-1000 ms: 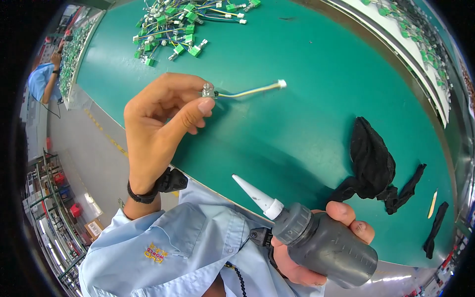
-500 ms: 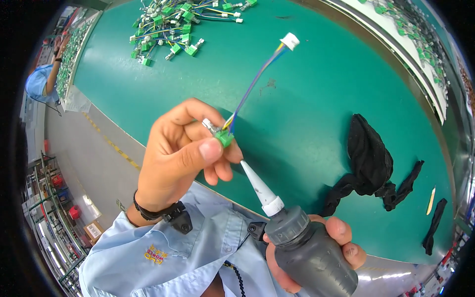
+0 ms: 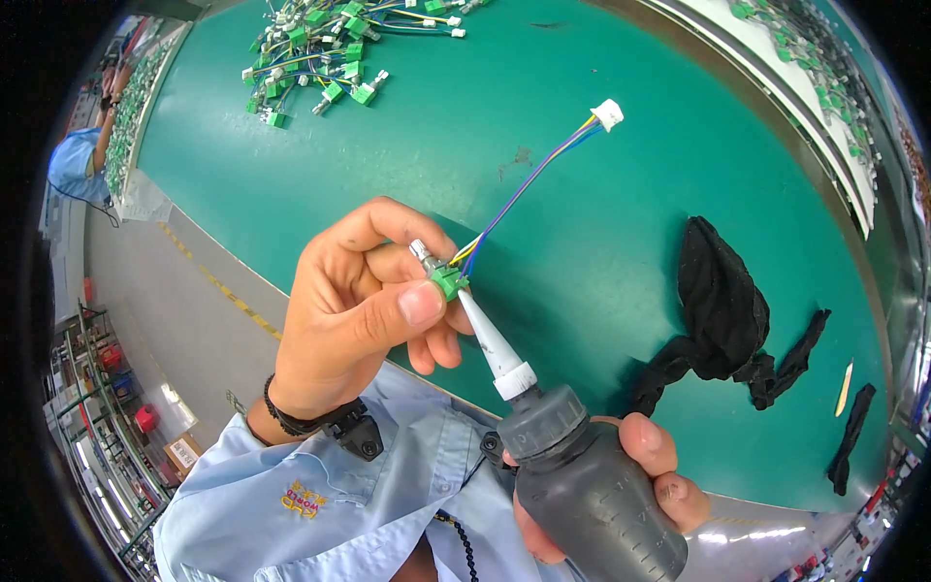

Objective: The person picks up a wire assembly from a pile, applies liquid from a squeeze bottle to the green component, and places it onto a white board, repeating the process for a second assembly.

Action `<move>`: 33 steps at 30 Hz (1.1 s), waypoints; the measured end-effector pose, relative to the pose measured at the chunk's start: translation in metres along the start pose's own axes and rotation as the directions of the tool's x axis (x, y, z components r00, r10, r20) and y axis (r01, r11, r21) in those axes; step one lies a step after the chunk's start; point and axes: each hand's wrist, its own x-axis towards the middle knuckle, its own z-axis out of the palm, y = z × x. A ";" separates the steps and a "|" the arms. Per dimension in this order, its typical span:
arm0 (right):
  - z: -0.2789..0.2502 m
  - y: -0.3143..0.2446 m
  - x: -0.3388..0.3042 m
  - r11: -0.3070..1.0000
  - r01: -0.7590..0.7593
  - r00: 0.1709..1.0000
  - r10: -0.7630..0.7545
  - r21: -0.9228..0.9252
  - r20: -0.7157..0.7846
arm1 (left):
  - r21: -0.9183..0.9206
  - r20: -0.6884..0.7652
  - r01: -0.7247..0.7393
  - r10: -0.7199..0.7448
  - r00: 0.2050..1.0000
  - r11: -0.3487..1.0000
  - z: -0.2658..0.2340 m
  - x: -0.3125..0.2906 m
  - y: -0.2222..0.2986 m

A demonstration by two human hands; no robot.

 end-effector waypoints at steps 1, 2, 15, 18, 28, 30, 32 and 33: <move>0.001 -0.001 -0.001 1.000 -0.001 1.000 0.001 0.001 0.003 | 0.000 0.000 0.000 0.000 1.000 1.000 0.000 0.000 0.000; -0.005 -0.002 0.004 1.000 -0.003 1.000 0.003 0.001 0.006 | 0.000 0.004 -0.005 0.005 1.000 1.000 0.000 0.000 0.000; -0.007 -0.003 0.001 1.000 -0.014 0.999 0.013 0.005 0.042 | 0.015 -0.016 -0.041 0.041 0.999 0.999 -0.002 -0.002 -0.003; -0.005 -0.001 0.002 1.000 -0.017 0.999 0.017 0.006 0.050 | 0.008 -0.015 -0.038 0.038 0.999 0.999 -0.002 -0.002 -0.002; -0.007 -0.002 0.002 1.000 -0.029 0.997 0.028 0.011 0.072 | -0.042 0.039 0.058 -0.056 0.998 0.997 -0.002 -0.004 0.001; -0.003 -0.001 0.001 0.999 -0.031 0.997 0.030 0.011 0.075 | -0.057 0.053 0.075 -0.072 0.996 0.996 -0.002 -0.003 0.001; -0.009 -0.003 0.007 0.999 -0.033 0.996 0.032 0.012 0.078 | -0.088 0.081 0.108 -0.101 0.992 0.990 -0.002 -0.003 0.001; -0.009 -0.003 0.003 0.999 -0.035 0.996 0.034 0.013 0.080 | -0.088 0.081 0.108 -0.101 0.992 0.990 -0.002 -0.003 0.001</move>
